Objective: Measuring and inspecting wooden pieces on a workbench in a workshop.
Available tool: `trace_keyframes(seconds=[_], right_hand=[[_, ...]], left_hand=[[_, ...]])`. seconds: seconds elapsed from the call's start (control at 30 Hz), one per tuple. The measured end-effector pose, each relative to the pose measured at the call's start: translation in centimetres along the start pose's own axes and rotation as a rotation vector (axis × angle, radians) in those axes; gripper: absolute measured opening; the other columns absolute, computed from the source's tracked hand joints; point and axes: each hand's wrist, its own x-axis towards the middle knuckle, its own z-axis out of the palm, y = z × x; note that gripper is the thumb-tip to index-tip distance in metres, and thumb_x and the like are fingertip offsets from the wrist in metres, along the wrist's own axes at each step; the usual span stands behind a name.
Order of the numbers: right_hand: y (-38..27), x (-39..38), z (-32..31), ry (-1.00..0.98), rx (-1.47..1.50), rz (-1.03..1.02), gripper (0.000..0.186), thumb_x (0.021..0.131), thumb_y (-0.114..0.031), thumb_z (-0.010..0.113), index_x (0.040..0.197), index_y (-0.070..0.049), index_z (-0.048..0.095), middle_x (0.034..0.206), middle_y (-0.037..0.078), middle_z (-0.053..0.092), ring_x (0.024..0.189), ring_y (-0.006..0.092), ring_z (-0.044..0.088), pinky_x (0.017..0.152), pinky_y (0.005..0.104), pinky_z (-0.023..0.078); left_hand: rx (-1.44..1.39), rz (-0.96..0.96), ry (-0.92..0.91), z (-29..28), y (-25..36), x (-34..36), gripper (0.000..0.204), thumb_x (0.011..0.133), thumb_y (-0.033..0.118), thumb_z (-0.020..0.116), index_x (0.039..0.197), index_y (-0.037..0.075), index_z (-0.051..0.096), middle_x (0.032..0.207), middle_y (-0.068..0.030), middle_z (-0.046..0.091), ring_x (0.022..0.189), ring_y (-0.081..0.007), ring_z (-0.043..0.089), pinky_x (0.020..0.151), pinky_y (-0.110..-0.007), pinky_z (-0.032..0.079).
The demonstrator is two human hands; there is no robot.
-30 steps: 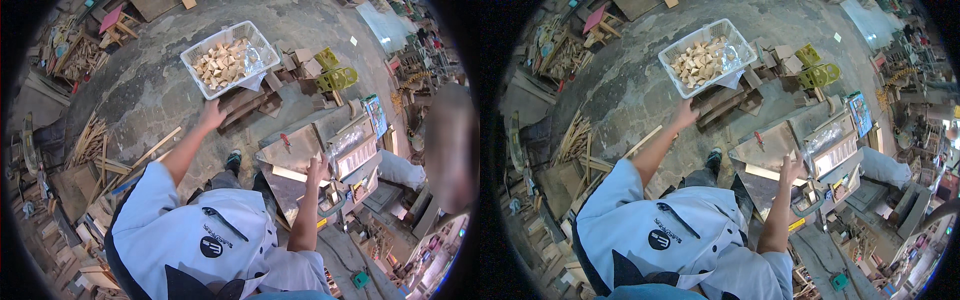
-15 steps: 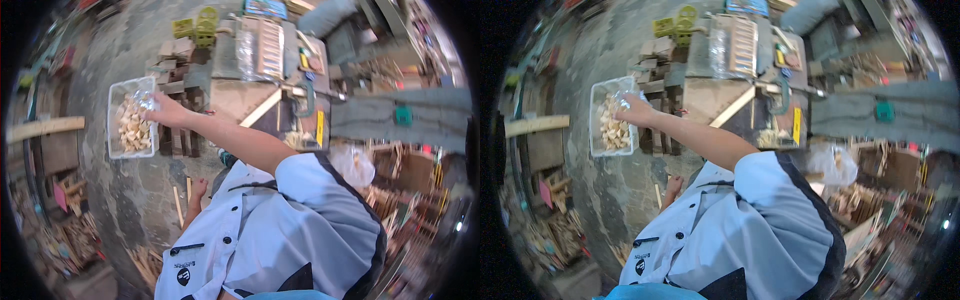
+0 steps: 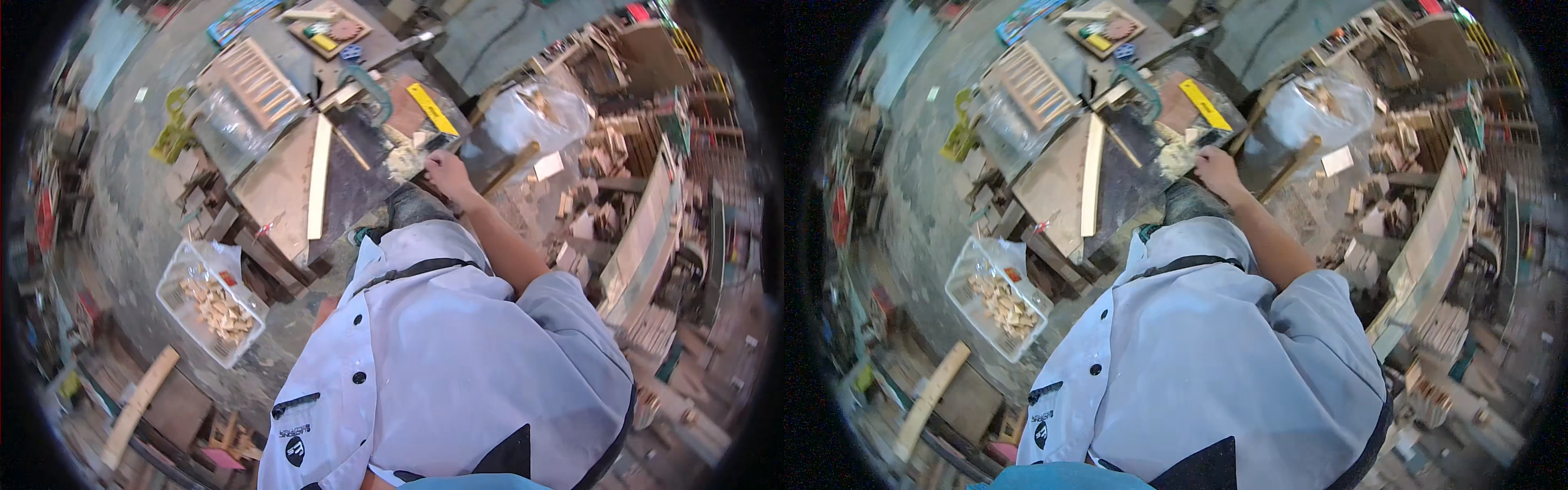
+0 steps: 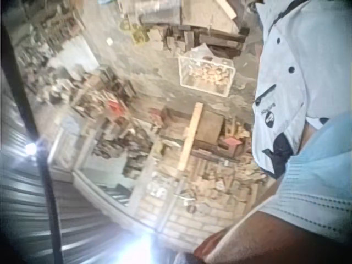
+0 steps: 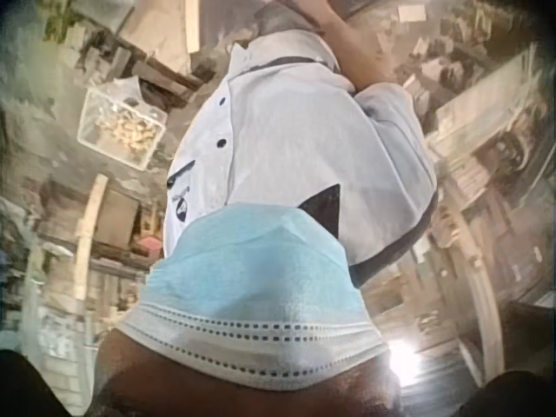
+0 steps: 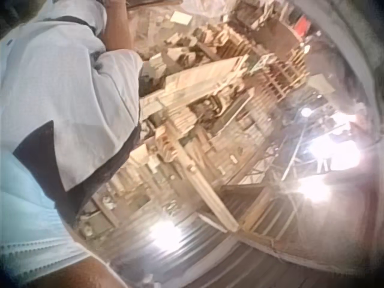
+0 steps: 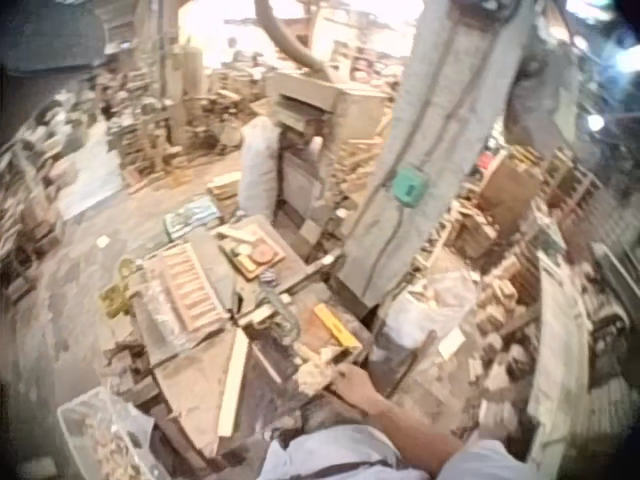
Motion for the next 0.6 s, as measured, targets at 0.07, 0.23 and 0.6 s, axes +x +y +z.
trace_keyframes(seconds=[0.07,0.23,0.6], right_hand=[[7.4,-0.3,-3.4,0.113,0.235,0.195,0.029,0.104,-0.025,0.066,0.115,0.001,0.073,0.092,0.007,0.075,0.076,0.0185,0.07,0.071,0.0358,0.058],[18.4,-8.1,-7.0,-0.111,0.04,0.66,0.061,0.104,-0.054,0.062,0.137,-0.003,0.069,0.119,0.017,0.075,0.107,0.0287,0.071,0.093,0.042,0.057],[7.8,1.1,-10.4,-0.037,-0.211,0.067,0.051,0.098,-0.035,0.072,0.133,0.002,0.066,0.126,0.023,0.071,0.116,0.0419,0.068,0.1,0.0454,0.054]], left_hand=[[-0.035,0.057,-0.027,-3.1,2.6,1.0,0.048,0.104,0.04,0.057,0.11,-0.004,0.075,0.105,-0.0268,0.077,0.095,-0.0437,0.075,0.08,-0.048,0.056],[-0.222,0.071,-0.014,-5.7,6.5,3.0,0.049,0.105,0.04,0.057,0.112,-0.004,0.074,0.105,-0.0262,0.077,0.095,-0.0414,0.075,0.081,-0.048,0.056],[-0.362,-0.127,-0.027,-12.3,17.3,7.6,0.04,0.106,0.037,0.061,0.107,-0.001,0.072,0.102,-0.0117,0.076,0.099,-0.021,0.07,0.089,-0.039,0.054]])
